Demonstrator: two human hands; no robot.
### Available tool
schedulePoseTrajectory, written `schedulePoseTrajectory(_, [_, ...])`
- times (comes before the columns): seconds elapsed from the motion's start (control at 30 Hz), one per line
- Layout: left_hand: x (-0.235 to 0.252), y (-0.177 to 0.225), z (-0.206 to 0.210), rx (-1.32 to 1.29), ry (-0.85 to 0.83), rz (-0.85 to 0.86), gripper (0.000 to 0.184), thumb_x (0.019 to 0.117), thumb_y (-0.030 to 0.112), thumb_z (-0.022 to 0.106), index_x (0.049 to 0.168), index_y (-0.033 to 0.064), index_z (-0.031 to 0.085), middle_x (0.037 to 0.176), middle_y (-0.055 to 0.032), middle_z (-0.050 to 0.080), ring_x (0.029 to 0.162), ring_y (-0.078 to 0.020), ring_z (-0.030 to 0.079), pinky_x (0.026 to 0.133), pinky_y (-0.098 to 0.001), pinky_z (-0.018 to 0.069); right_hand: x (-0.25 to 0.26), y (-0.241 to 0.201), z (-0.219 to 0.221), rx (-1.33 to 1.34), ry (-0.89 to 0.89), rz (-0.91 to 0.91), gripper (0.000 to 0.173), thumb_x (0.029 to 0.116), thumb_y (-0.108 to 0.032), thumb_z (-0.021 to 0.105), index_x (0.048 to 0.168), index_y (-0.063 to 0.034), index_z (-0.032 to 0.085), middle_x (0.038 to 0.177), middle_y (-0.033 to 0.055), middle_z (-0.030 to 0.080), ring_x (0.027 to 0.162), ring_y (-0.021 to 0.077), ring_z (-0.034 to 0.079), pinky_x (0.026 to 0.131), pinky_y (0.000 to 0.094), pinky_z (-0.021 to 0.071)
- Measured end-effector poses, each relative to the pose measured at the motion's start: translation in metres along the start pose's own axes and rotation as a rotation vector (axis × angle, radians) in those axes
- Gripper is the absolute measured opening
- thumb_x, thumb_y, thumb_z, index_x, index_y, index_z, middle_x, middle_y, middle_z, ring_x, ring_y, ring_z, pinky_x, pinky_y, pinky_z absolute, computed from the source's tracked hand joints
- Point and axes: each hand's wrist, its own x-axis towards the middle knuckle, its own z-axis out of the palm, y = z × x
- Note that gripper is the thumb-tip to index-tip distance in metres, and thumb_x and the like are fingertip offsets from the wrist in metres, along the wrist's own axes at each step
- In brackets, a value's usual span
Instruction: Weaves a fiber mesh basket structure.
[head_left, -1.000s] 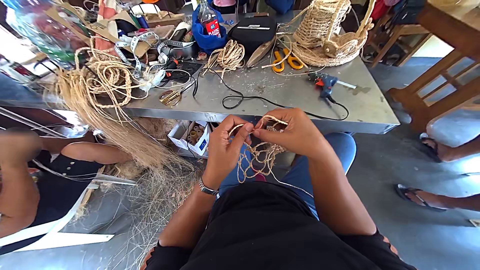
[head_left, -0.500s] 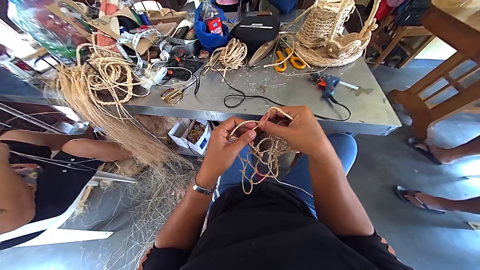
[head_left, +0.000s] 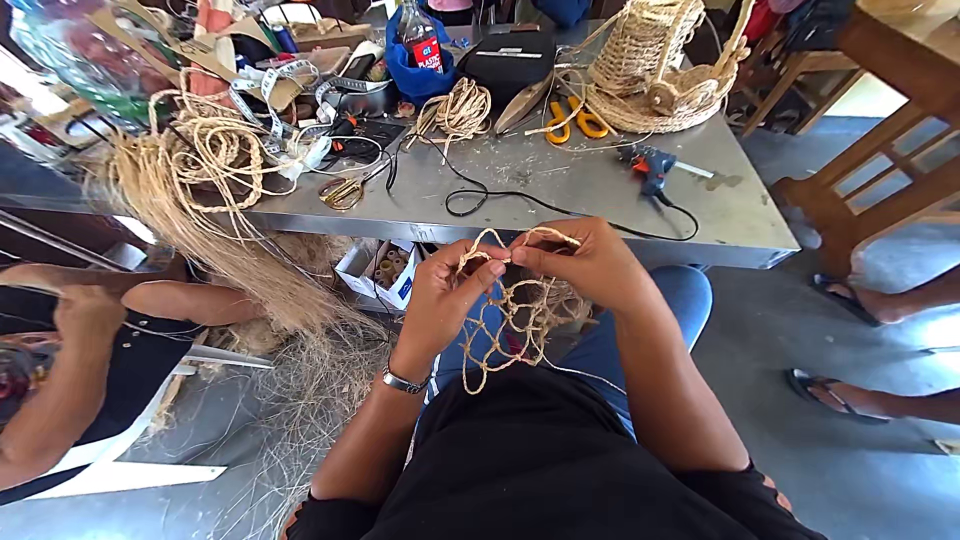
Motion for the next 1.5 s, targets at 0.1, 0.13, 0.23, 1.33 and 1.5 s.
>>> schedulePoseTrajectory(0.1, [0.001, -0.002, -0.002, -0.018, 0.013, -0.021, 0.016, 0.0989, 0.010, 0.066, 0.115, 0.0076, 0.070, 0.097, -0.0020, 0.068, 0.075, -0.0078, 0.063, 0.066, -0.0211, 0.0547, -0.003, -0.001, 0.000, 0.028, 0.032, 0.015, 0.014, 0.0993, -0.017, 0.067, 0.103, -0.0062, 0.075, 0.084, -0.0024, 0.071, 0.069, 0.0023, 0.064, 0.064, 0.0187, 0.0551])
schedulePoseTrajectory(0.13, [0.001, -0.003, -0.003, -0.034, 0.009, -0.036, 0.018, 0.0990, 0.010, 0.066, 0.116, 0.0081, 0.069, 0.098, -0.0018, 0.068, 0.077, -0.0079, 0.062, 0.068, -0.0213, 0.0547, -0.003, -0.003, -0.002, 0.049, 0.036, 0.022, 0.016, 0.1003, -0.018, 0.066, 0.105, -0.0055, 0.075, 0.086, -0.0014, 0.073, 0.072, 0.0035, 0.066, 0.066, 0.0199, 0.0567])
schedulePoseTrajectory(0.23, [0.002, -0.005, -0.009, -0.103, -0.003, -0.069, 0.022, 0.0984, 0.010, 0.066, 0.120, 0.0081, 0.068, 0.102, -0.0026, 0.069, 0.081, -0.0089, 0.064, 0.072, -0.0238, 0.0569, -0.003, -0.002, -0.015, 0.094, -0.017, 0.030, 0.026, 0.1035, -0.025, 0.060, 0.113, -0.0048, 0.074, 0.098, 0.0010, 0.076, 0.090, 0.0081, 0.071, 0.083, 0.0266, 0.0599])
schedulePoseTrajectory(1.33, [-0.015, -0.031, -0.012, -0.610, 0.105, -0.334, 0.050, 0.0957, 0.009, 0.068, 0.141, 0.0126, 0.047, 0.135, -0.0115, 0.062, 0.116, -0.0266, 0.067, 0.099, -0.0431, 0.0563, 0.006, 0.003, -0.021, 0.074, 0.308, 0.091, 0.013, 0.0992, -0.022, 0.067, 0.101, -0.0092, 0.069, 0.081, -0.0072, 0.065, 0.064, -0.0016, 0.055, 0.057, 0.0160, 0.0466])
schedulePoseTrajectory(1.5, [-0.016, -0.023, -0.009, -0.725, 0.111, -0.262, 0.059, 0.0912, -0.008, 0.064, 0.142, 0.0159, 0.046, 0.143, -0.0120, 0.055, 0.124, -0.0314, 0.063, 0.100, -0.0504, 0.0557, 0.006, 0.006, -0.021, 0.088, 0.336, 0.104, 0.011, 0.0992, -0.020, 0.067, 0.102, -0.0087, 0.069, 0.081, -0.0070, 0.065, 0.061, -0.0016, 0.052, 0.055, 0.0156, 0.0445])
